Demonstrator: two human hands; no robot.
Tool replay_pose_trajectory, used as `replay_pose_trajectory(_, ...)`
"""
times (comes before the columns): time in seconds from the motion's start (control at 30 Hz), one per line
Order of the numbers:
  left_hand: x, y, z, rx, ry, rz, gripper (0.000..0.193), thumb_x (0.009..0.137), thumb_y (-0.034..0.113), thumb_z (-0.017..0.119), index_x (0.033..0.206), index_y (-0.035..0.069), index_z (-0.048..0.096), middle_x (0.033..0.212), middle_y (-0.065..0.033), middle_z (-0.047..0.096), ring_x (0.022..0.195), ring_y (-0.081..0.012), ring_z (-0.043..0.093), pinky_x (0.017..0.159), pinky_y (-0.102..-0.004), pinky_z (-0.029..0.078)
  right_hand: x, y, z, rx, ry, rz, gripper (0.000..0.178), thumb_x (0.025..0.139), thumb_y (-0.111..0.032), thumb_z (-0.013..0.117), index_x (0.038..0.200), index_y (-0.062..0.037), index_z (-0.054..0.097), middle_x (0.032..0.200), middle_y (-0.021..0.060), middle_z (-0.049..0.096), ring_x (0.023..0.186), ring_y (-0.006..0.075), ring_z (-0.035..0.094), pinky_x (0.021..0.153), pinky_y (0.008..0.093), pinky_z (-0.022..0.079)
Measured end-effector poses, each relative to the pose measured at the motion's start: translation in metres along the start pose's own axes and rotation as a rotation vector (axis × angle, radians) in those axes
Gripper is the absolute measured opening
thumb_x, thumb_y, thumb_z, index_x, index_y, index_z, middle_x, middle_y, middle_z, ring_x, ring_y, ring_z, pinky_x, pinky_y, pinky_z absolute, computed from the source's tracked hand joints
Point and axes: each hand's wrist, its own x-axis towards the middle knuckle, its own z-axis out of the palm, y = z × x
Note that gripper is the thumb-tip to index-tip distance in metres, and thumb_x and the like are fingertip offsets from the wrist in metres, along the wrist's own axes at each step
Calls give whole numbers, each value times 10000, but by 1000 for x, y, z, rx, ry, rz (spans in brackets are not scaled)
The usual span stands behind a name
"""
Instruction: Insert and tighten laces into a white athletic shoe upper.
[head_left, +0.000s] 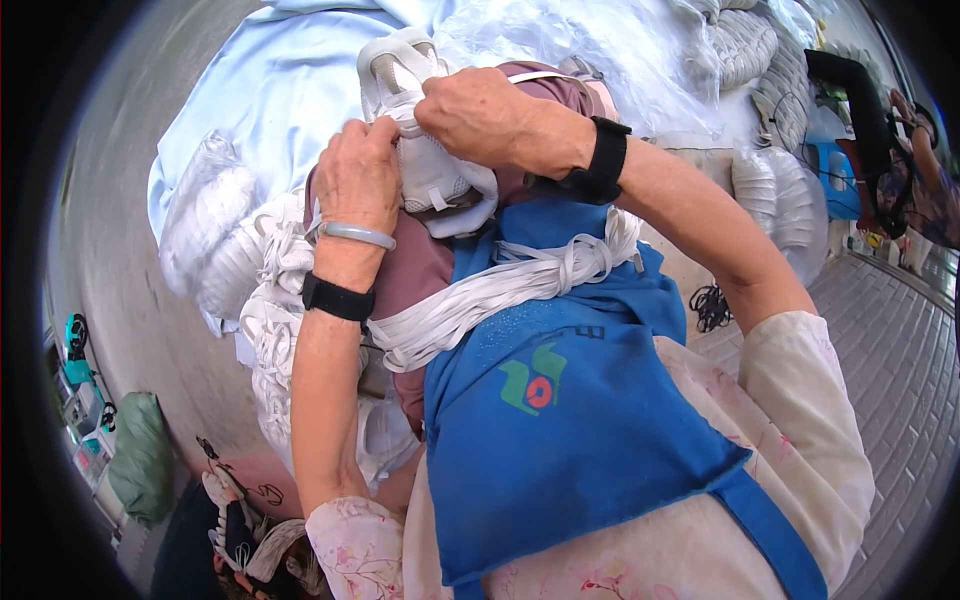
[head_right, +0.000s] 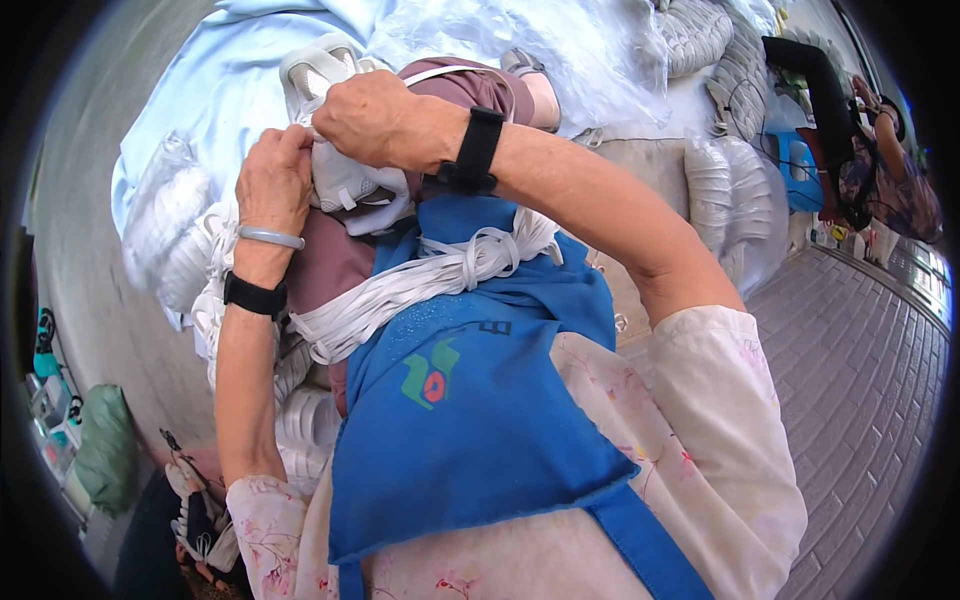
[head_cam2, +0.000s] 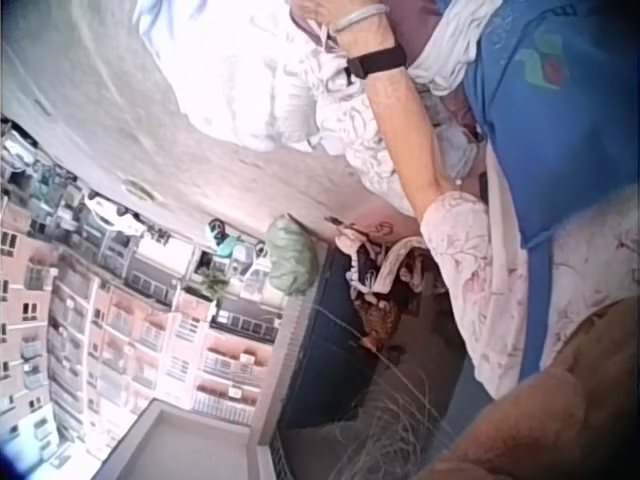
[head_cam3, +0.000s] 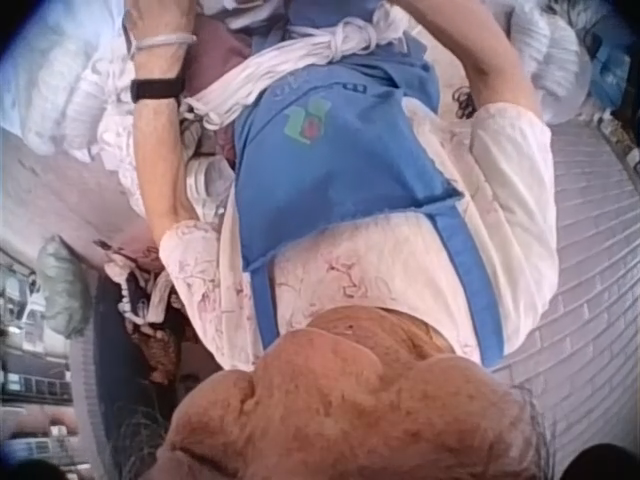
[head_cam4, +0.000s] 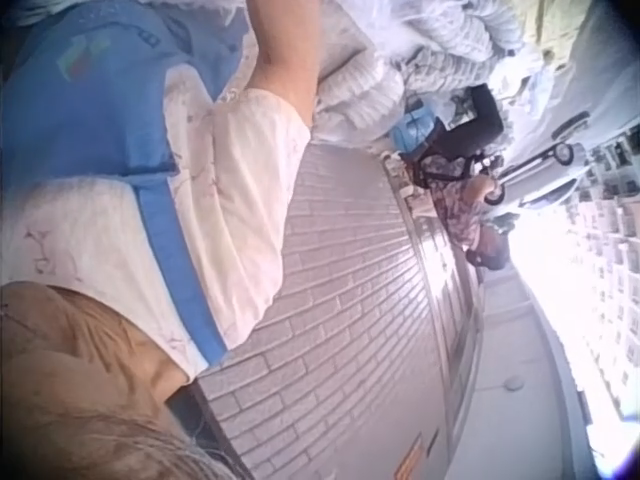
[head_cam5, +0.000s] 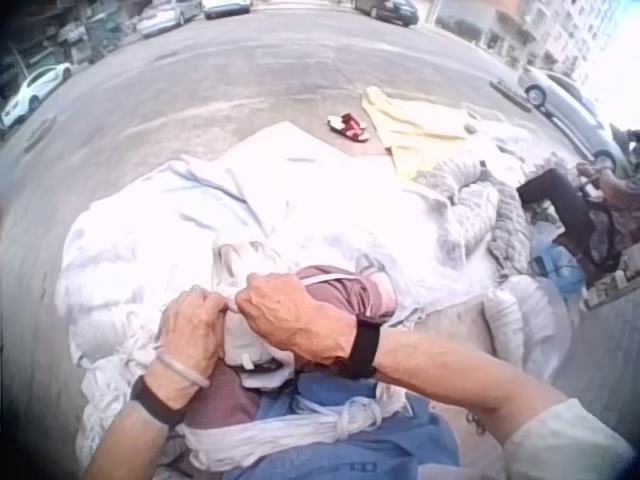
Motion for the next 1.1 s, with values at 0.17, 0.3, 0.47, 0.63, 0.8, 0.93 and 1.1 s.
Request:
replay_pose_trajectory(0.17,1,10,-14,-89,250,264,60,781,32,624,830,22,591,786,-112,581,674,-270,578,610,-365,454,-33,16,2,161,336,68,217,811,-232,623,913,-40,611,858,169,567,806,362,585,711,427,472)
replay_pose_trajectory(0.3,-25,35,-16,-471,92,3,41,831,57,618,853,28,597,743,-73,603,631,-156,592,582,-258,455,-54,-3,-7,-68,287,94,372,762,-350,666,916,-22,585,854,143,540,806,296,566,712,381,445)
replay_pose_trajectory(0.47,-31,35,-9,-1022,-159,-570,126,907,124,564,935,1,573,729,-27,610,576,-66,572,521,-195,464,-44,-30,2,-68,182,177,273,734,-236,618,811,24,584,806,150,549,765,286,585,669,368,464)
replay_pose_trajectory(0.63,-13,48,-6,-990,-146,-572,171,906,146,551,983,-4,582,713,-28,608,574,-79,582,520,-203,473,-34,-16,23,-93,255,263,225,736,-189,600,811,23,594,776,149,563,748,284,585,646,358,499)
replay_pose_trajectory(0.8,-9,41,12,-751,-59,-438,173,870,153,580,970,20,628,649,-60,616,594,-132,619,543,-268,492,-35,10,22,172,152,-15,120,777,-102,553,802,15,564,785,158,546,732,315,543,635,382,481)
replay_pose_trajectory(0.93,-1,47,23,-431,92,-251,177,827,187,588,914,38,627,738,-183,635,720,-369,625,645,-424,484,-39,12,30,277,280,30,110,786,-95,556,825,8,544,791,179,535,757,345,543,645,410,460)
replay_pose_trajectory(1.1,1,43,25,-398,153,-207,136,829,177,580,824,42,596,755,-183,630,738,-398,605,637,-445,477,-36,2,23,274,201,117,130,797,-97,564,875,7,555,848,185,552,787,354,555,675,404,464)
